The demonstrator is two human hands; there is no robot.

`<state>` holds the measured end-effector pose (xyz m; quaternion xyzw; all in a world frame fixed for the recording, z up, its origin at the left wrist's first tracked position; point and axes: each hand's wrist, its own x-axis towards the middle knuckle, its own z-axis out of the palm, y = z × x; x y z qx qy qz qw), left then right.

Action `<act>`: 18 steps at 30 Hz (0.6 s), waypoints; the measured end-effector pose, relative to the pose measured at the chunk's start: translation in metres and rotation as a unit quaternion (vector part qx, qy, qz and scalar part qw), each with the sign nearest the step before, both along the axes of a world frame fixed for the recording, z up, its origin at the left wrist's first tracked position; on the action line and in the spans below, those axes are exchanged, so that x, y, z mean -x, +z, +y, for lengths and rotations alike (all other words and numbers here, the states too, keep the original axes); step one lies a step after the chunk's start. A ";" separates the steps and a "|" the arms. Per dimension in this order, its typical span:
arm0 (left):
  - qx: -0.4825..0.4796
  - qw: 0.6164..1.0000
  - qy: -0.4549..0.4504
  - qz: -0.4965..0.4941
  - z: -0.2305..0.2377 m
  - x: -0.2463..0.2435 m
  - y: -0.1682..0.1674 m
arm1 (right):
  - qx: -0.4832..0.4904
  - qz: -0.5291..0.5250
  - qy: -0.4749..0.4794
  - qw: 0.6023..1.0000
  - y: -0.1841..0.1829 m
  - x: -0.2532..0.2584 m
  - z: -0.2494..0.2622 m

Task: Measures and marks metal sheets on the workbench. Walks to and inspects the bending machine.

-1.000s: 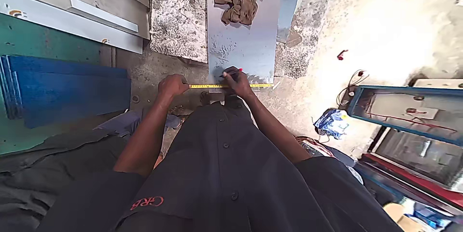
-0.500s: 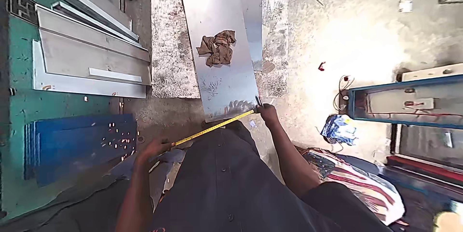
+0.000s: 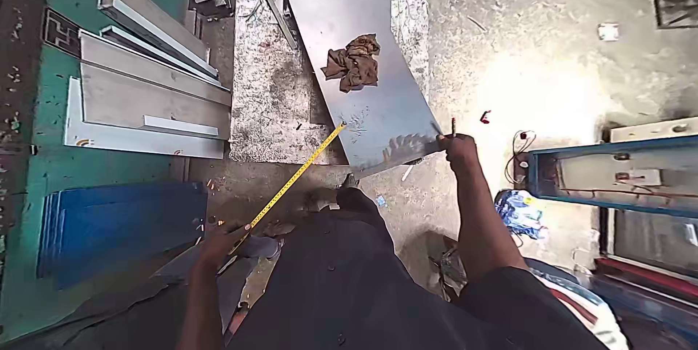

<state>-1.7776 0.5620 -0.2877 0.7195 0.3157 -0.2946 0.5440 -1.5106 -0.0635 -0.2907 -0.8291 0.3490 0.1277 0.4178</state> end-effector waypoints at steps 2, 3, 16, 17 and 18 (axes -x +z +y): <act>-0.003 1.000 0.013 -0.001 -0.012 -0.005 -0.003 | 0.011 0.013 0.007 1.000 0.007 -0.019 -0.009; -0.004 1.000 0.012 -0.004 -0.019 -0.012 -0.005 | 0.014 0.016 0.016 1.000 0.007 -0.031 -0.009; -0.054 0.982 0.151 -0.105 -0.110 -0.069 0.064 | -0.295 0.144 0.268 0.906 -0.045 0.010 0.207; -0.069 0.979 0.158 -0.108 -0.114 -0.071 0.071 | -0.315 0.155 0.288 0.891 -0.046 0.014 0.227; -0.086 0.976 0.164 -0.112 -0.119 -0.074 0.078 | -0.321 0.164 0.319 0.876 -0.049 0.017 0.243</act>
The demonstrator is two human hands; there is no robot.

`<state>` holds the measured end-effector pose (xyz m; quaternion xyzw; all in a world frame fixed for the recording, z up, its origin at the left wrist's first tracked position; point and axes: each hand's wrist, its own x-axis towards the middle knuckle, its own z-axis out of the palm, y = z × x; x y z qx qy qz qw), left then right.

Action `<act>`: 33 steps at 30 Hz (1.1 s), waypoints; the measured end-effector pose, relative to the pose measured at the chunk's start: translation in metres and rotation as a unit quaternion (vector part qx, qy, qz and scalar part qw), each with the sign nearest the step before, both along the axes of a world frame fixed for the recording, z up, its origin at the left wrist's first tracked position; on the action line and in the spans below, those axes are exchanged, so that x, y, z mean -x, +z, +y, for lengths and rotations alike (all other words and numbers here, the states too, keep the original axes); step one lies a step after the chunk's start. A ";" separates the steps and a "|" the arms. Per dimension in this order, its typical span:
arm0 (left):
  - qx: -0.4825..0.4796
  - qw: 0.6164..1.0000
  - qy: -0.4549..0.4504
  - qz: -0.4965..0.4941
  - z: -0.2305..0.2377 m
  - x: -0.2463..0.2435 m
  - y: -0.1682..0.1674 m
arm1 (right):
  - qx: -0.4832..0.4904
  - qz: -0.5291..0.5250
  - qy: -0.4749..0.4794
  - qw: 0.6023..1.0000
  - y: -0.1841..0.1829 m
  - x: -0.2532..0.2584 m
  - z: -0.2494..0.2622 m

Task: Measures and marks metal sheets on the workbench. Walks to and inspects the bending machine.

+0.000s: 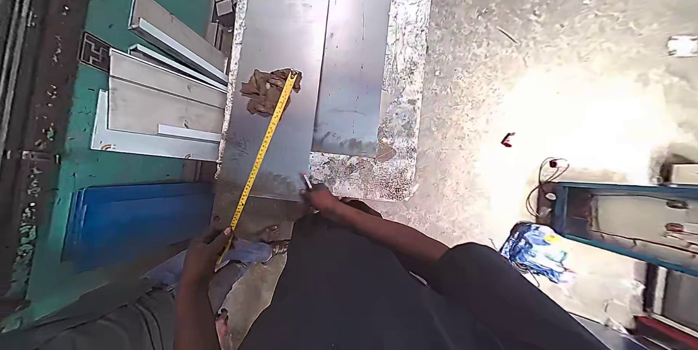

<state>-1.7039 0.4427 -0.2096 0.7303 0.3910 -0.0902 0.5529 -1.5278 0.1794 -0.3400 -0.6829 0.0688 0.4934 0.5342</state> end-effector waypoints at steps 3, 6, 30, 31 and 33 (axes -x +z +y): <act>-0.027 1.000 0.014 0.006 -0.015 -0.006 0.015 | -0.017 -0.026 0.160 0.987 -0.002 -0.004 0.018; -0.018 0.999 0.027 -0.020 -0.017 -0.006 0.018 | 0.023 -0.099 0.258 0.961 0.018 -0.034 -0.012; 0.104 0.983 -0.134 -0.073 0.026 -0.153 -0.040 | -0.116 0.135 -0.723 0.667 -0.036 -0.096 -0.030; 0.096 0.983 -0.138 -0.069 0.028 -0.154 -0.039 | -0.108 0.124 -0.722 0.672 -0.037 -0.097 -0.035; 0.076 0.985 -0.143 -0.058 0.026 -0.156 -0.035 | -0.089 0.100 -0.717 0.684 -0.038 -0.099 -0.052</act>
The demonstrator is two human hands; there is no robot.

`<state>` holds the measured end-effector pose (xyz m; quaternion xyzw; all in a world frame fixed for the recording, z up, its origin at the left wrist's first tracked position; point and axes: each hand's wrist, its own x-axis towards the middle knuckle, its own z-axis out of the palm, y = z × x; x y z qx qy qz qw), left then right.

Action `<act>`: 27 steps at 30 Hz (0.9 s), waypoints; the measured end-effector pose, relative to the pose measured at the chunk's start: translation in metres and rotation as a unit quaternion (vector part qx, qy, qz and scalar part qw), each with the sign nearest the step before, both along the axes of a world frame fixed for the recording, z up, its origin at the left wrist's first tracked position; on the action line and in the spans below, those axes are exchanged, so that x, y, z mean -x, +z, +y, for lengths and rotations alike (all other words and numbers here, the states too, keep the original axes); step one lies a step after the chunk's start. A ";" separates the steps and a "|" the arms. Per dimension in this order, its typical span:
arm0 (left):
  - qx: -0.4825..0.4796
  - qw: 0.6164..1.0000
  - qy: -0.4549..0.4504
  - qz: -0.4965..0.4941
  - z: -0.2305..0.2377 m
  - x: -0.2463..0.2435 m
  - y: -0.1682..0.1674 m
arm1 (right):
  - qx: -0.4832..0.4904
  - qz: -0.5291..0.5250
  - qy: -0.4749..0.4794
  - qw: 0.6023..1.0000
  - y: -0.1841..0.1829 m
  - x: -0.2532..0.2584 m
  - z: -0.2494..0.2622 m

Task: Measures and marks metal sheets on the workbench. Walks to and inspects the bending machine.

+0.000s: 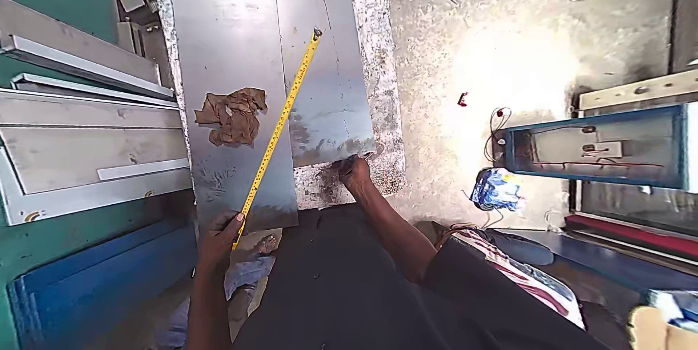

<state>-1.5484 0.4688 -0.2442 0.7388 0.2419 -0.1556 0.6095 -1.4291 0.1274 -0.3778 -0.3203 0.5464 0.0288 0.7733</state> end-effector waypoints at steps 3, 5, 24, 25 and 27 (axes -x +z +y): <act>-0.038 0.999 -0.030 0.022 -0.010 -0.010 0.003 | 0.063 0.014 0.012 0.998 0.008 -0.005 -0.046; -0.067 0.994 -0.068 0.054 -0.023 -0.022 0.000 | 0.114 0.026 0.010 0.993 0.016 -0.013 -0.086; -0.197 0.922 -0.291 0.163 -0.212 -0.142 -0.114 | 0.149 0.032 0.215 0.965 0.041 0.035 -0.362; -0.199 0.922 -0.285 0.170 -0.214 -0.139 -0.117 | 0.155 0.026 0.222 0.962 0.045 0.034 -0.371; -0.202 0.923 -0.272 0.185 -0.219 -0.136 -0.119 | 0.163 0.009 0.228 0.960 0.051 0.028 -0.386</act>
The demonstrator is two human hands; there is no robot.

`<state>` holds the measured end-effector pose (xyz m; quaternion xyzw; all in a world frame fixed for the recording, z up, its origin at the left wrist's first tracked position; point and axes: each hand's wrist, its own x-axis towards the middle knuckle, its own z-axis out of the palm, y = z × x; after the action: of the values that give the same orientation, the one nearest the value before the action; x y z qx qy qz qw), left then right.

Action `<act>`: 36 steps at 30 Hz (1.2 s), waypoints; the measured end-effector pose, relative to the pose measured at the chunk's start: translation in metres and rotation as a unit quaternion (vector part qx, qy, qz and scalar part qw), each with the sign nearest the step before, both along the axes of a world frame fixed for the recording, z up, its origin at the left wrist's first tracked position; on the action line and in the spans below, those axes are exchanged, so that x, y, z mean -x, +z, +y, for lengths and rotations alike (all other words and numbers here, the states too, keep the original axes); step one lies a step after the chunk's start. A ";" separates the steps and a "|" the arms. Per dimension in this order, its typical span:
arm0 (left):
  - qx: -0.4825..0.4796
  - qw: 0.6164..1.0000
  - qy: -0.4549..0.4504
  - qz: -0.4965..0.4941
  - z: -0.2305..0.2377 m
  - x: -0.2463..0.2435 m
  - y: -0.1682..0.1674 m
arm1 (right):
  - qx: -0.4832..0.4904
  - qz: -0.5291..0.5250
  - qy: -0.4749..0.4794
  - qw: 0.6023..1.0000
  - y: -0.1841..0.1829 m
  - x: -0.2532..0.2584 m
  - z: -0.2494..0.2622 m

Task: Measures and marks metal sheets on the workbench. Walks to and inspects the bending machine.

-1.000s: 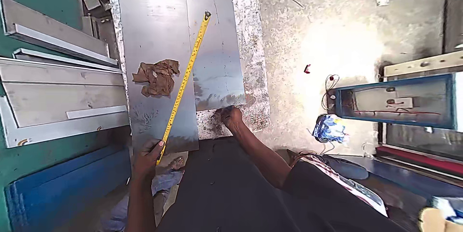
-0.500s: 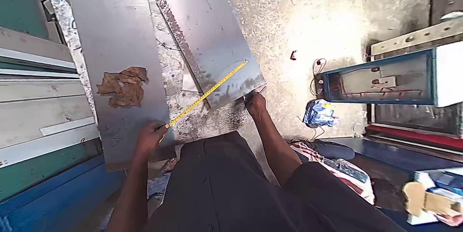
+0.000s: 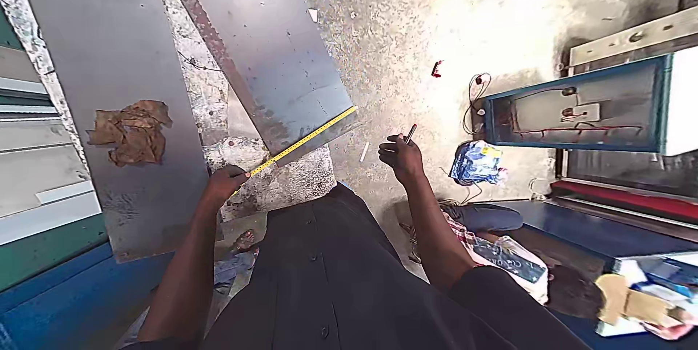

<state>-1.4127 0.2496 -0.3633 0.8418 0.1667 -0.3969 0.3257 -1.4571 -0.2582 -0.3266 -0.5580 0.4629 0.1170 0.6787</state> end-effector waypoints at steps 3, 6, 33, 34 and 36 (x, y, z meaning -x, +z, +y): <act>-0.008 1.000 -0.008 0.004 -0.001 0.003 -0.008 | -0.003 -0.056 0.009 0.998 -0.002 -0.018 -0.017; -0.015 1.000 -0.016 0.006 0.001 0.003 -0.013 | 0.006 -0.128 0.067 0.989 0.000 -0.038 -0.024; -0.028 0.999 0.017 0.042 0.000 -0.001 -0.011 | 0.069 -0.188 0.335 0.921 -0.031 -0.170 -0.025; -0.028 0.999 0.020 0.041 0.001 -0.001 -0.010 | 0.088 -0.146 0.358 0.918 -0.036 -0.169 -0.025; -0.034 0.998 0.006 0.042 0.003 0.000 -0.009 | 0.129 -0.067 0.443 0.885 -0.046 -0.163 -0.023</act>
<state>-1.4122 0.2522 -0.3726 0.8337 0.1992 -0.4243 0.2920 -1.2939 -0.2811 -0.3727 -0.7939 0.1319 0.3068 0.5082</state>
